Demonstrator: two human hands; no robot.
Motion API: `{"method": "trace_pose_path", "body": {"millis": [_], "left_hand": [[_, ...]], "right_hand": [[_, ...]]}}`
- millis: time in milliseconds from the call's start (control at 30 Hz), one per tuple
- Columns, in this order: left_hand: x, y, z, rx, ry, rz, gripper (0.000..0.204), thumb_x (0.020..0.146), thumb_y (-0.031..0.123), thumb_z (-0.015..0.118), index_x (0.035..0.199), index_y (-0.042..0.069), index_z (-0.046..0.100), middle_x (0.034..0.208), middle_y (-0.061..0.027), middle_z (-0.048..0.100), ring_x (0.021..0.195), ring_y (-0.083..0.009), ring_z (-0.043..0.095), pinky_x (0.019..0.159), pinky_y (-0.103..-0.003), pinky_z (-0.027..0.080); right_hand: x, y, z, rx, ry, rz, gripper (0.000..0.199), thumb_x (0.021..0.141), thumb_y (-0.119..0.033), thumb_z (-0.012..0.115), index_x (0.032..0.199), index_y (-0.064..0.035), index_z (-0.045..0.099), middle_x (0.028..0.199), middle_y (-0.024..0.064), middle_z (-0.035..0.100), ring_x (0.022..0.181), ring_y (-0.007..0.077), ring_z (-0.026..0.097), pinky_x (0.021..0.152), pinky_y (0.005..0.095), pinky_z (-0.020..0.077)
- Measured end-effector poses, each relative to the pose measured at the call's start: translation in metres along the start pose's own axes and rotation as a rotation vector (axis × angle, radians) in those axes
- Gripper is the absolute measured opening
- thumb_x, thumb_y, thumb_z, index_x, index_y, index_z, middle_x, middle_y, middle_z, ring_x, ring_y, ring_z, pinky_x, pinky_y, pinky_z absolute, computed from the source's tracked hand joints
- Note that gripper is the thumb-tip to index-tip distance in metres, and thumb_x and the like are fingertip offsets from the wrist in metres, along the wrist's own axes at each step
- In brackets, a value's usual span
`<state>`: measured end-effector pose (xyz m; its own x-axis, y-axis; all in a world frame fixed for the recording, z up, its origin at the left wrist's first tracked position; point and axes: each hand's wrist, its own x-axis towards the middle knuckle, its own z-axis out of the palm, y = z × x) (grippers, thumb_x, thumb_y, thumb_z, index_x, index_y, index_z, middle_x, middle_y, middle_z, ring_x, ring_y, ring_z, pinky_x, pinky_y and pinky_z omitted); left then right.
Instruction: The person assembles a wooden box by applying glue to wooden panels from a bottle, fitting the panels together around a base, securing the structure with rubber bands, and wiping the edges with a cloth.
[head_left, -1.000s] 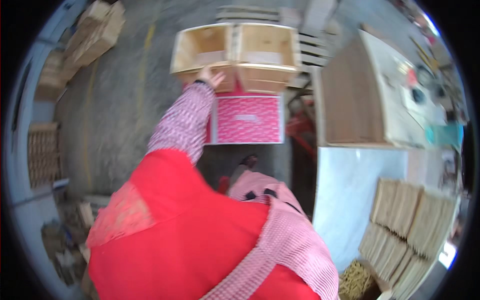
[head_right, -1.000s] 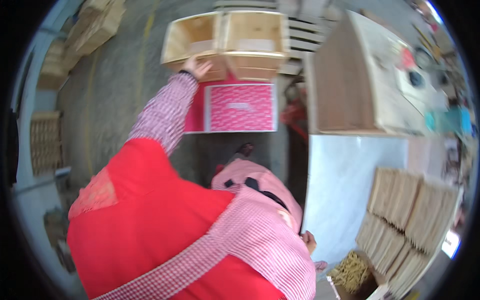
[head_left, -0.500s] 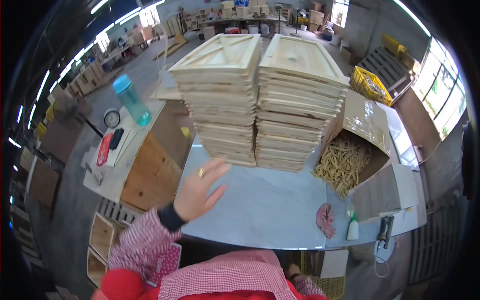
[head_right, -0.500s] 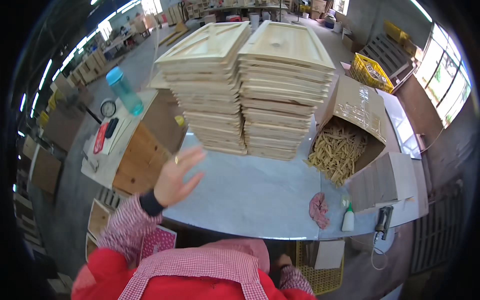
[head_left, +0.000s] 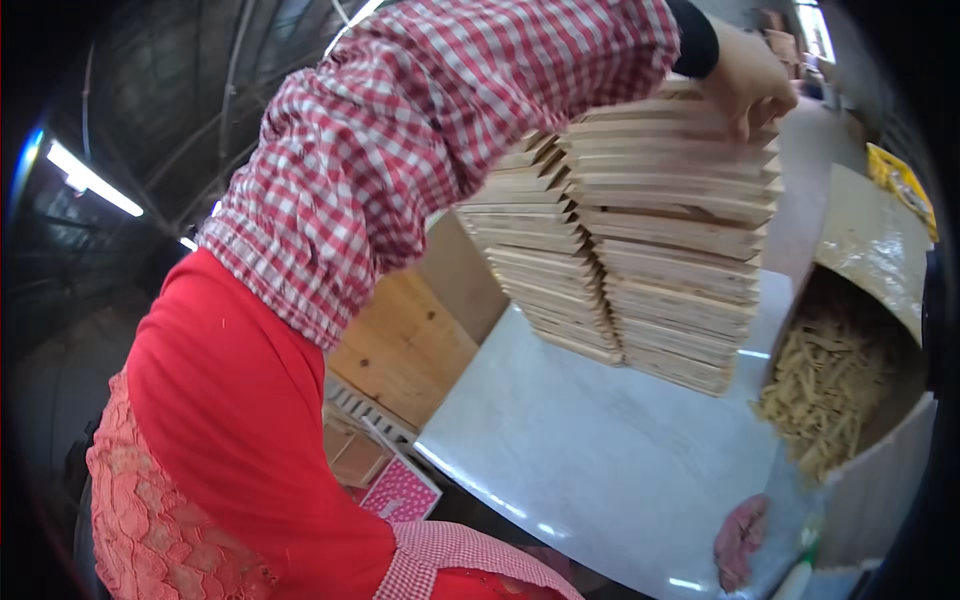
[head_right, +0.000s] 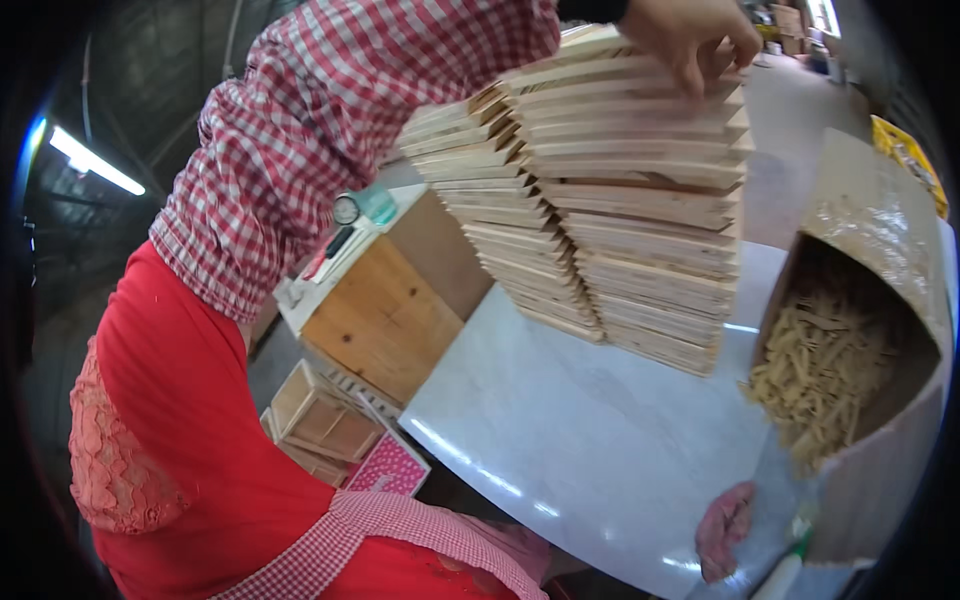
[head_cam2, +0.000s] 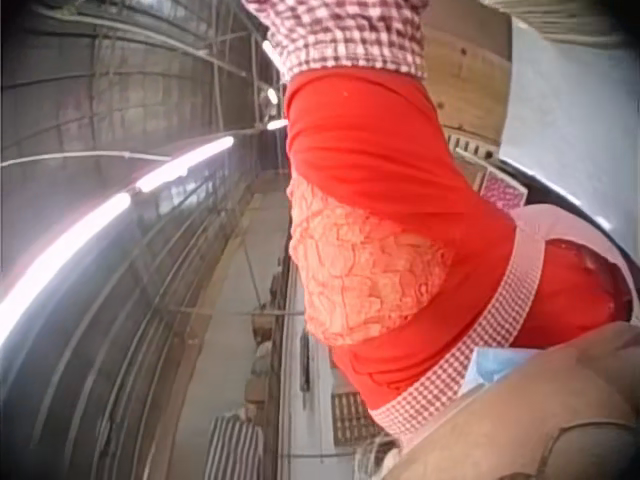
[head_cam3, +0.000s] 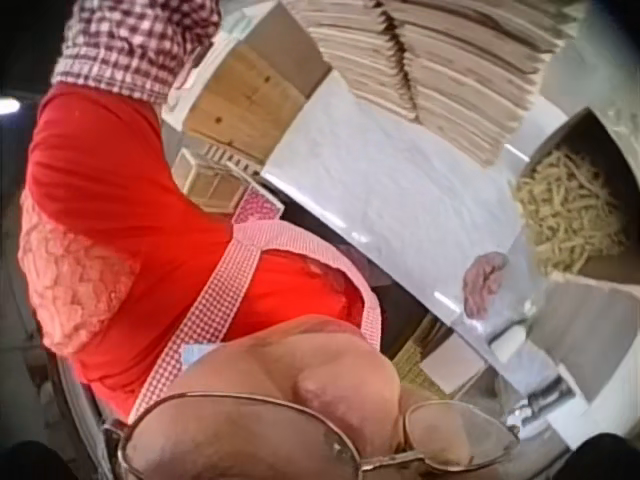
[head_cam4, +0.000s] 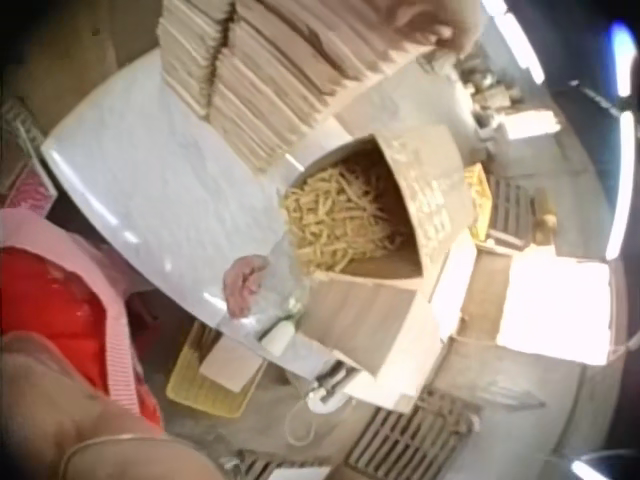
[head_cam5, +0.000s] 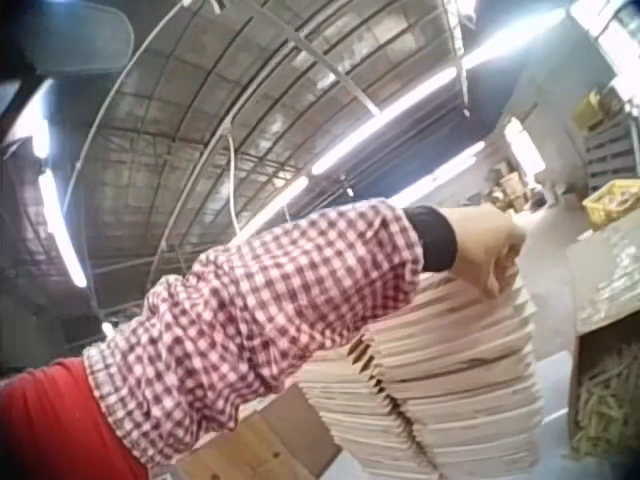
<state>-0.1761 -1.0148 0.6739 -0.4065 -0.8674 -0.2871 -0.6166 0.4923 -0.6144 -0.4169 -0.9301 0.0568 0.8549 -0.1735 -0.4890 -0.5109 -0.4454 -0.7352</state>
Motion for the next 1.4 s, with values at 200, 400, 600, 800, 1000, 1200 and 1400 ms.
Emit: {"method": "trace_pose_path", "body": {"millis": [200,400,600,800,1000,1200,1400], "left_hand": [[-0.050,0.051,-0.044,-0.048,0.019,-0.064,0.029,0.084,0.021,0.070,0.105,0.002,0.067,0.095,-0.0152,0.070,0.085,-0.0302,0.069,0.079,-0.036,0.054],[-0.086,0.095,-0.024,-0.092,0.323,-0.068,0.042,0.078,0.033,0.074,0.109,0.007,0.065,0.096,-0.0103,0.071,0.088,-0.0296,0.069,0.079,-0.041,0.054],[-0.138,0.131,0.020,-0.021,0.890,-0.307,0.046,0.074,0.037,0.076,0.106,0.006,0.064,0.083,-0.0131,0.069,0.082,-0.0332,0.069,0.071,-0.044,0.054],[-0.128,0.115,0.064,-0.030,0.832,-0.620,0.027,0.069,0.019,0.071,0.087,0.004,0.059,0.073,-0.0142,0.066,0.070,-0.0338,0.067,0.061,-0.046,0.051],[-0.154,0.134,0.060,-0.236,1.286,-0.616,0.026,0.063,0.010,0.069,0.083,0.001,0.054,0.070,-0.0166,0.061,0.068,-0.0356,0.063,0.058,-0.046,0.049],[-0.196,0.189,0.043,-0.457,1.606,-0.650,0.032,0.064,0.004,0.069,0.091,0.000,0.052,0.076,-0.0179,0.060,0.073,-0.0371,0.062,0.065,-0.046,0.049],[-0.244,0.285,0.046,-1.085,2.162,-0.751,0.054,0.070,0.004,0.073,0.119,-0.006,0.051,0.107,-0.0239,0.064,0.101,-0.0309,0.065,0.090,-0.040,0.050]], "right_hand": [[0.073,-0.014,0.142,0.044,0.055,-0.195,0.039,0.082,-0.034,0.067,0.104,-0.0021,0.069,0.105,0.0218,0.067,0.102,0.0331,0.065,0.087,0.0431,0.0527],[0.085,-0.021,0.211,0.015,0.142,-0.255,0.037,0.083,-0.033,0.065,0.103,-0.0014,0.068,0.102,0.0215,0.066,0.100,0.0328,0.065,0.086,0.0430,0.0524],[0.086,-0.014,0.215,-0.082,0.271,-0.298,0.036,0.085,-0.032,0.064,0.101,-0.0007,0.068,0.099,0.0213,0.066,0.098,0.0325,0.064,0.085,0.0428,0.0521],[0.084,-0.016,0.175,-0.215,0.422,-0.351,0.034,0.086,-0.031,0.063,0.100,0.0000,0.067,0.096,0.0210,0.066,0.096,0.0323,0.064,0.084,0.0427,0.0518],[0.058,-0.002,0.133,-0.341,0.579,-0.346,0.033,0.088,-0.030,0.061,0.098,0.0007,0.066,0.093,0.0208,0.066,0.094,0.0320,0.064,0.083,0.0425,0.0515],[0.050,0.005,0.102,-0.463,0.701,-0.411,0.032,0.089,-0.029,0.060,0.097,0.0014,0.066,0.090,0.0206,0.066,0.092,0.0317,0.064,0.082,0.0424,0.0513],[0.021,0.029,0.114,-0.547,0.785,-0.484,0.031,0.091,-0.028,0.059,0.095,0.0020,0.065,0.087,0.0203,0.066,0.090,0.0314,0.064,0.081,0.0422,0.0510]]}}
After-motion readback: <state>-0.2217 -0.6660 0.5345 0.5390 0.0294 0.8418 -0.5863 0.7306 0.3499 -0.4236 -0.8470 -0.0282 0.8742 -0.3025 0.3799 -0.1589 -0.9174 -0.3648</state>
